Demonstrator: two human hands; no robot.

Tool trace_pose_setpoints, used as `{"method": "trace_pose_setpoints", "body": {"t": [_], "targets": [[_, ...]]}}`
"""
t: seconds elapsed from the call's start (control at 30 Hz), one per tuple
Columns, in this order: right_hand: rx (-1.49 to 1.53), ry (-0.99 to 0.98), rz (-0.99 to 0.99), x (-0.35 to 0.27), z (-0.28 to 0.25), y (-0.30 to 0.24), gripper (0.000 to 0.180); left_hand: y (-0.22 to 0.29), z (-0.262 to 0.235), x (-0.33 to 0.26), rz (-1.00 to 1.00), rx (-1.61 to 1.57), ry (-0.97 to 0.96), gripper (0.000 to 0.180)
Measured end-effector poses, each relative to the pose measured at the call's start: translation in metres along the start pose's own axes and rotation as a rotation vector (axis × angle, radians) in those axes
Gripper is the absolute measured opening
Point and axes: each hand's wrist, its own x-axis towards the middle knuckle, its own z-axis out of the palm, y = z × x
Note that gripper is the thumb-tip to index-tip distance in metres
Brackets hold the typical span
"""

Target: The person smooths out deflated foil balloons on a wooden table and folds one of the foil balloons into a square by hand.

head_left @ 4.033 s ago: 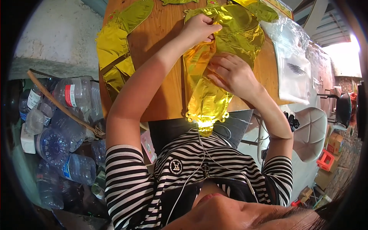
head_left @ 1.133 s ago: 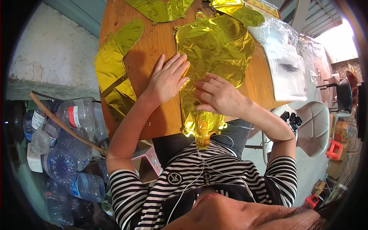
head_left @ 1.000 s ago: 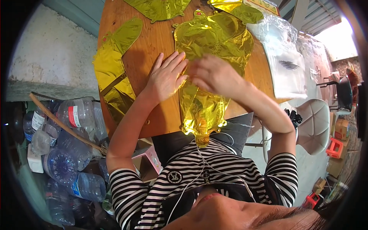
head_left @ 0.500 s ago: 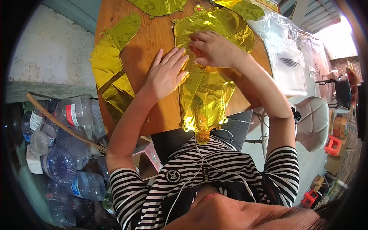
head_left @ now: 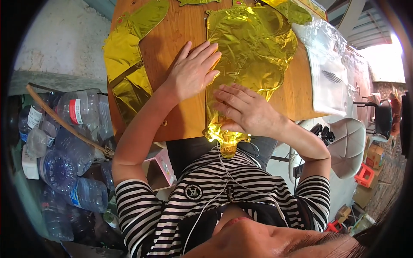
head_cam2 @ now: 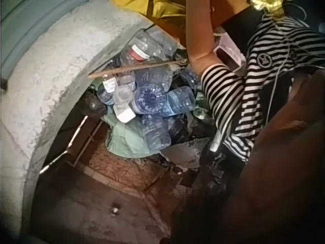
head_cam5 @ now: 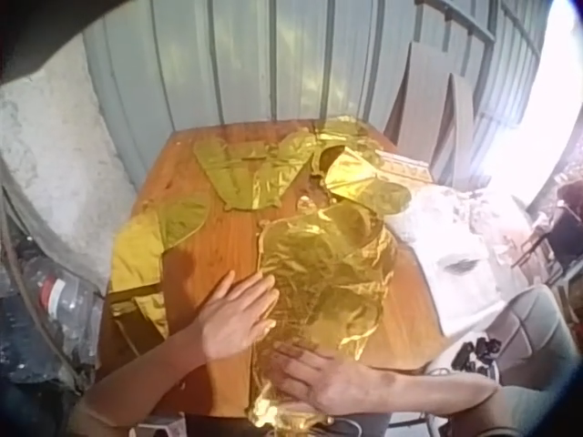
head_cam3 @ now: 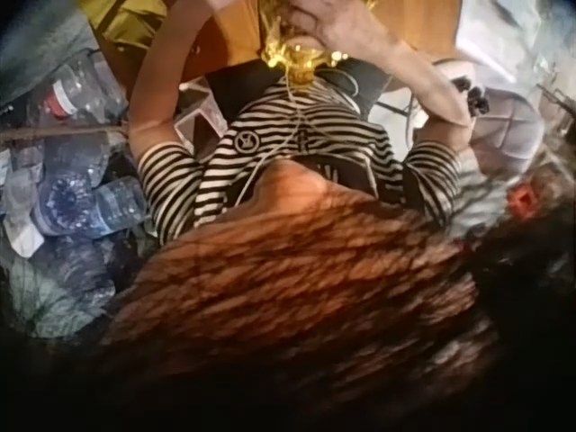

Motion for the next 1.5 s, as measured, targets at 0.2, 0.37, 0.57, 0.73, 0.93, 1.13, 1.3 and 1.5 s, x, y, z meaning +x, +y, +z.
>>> {"method": "trace_pose_setpoints", "body": {"t": [0.2,0.37,0.57,0.73,0.93,1.13,1.3,1.5], "targets": [[0.091,-0.044,-0.084,-0.009,0.022,-0.012,0.056,0.001,-0.002,0.002,0.004,0.025,0.01,0.051],[0.099,-0.033,-0.06,-0.013,0.021,-0.014,0.054,-0.002,-0.02,0.018,0.028,-0.01,-0.026,0.051],[0.103,-0.003,-0.075,-0.014,0.024,-0.014,0.053,-0.026,-0.011,0.043,0.084,0.088,0.023,0.05],[0.097,0.002,-0.065,-0.016,0.024,-0.014,0.053,-0.033,-0.012,0.054,0.13,0.137,0.037,0.049],[0.097,-0.014,-0.061,-0.019,0.026,-0.014,0.052,-0.022,-0.007,0.058,0.273,-0.036,0.009,0.053],[0.067,-0.009,-0.041,-0.018,0.03,-0.014,0.046,-0.021,0.002,0.057,0.276,-0.049,-0.089,0.057],[0.407,0.131,0.026,-0.02,0.013,-0.004,0.042,-0.022,0.003,0.058,0.263,-0.087,-0.128,0.057],[0.347,0.522,0.806,-0.062,-0.042,0.044,0.033,-0.024,0.003,0.057,0.25,-0.08,-0.132,0.057]]}}
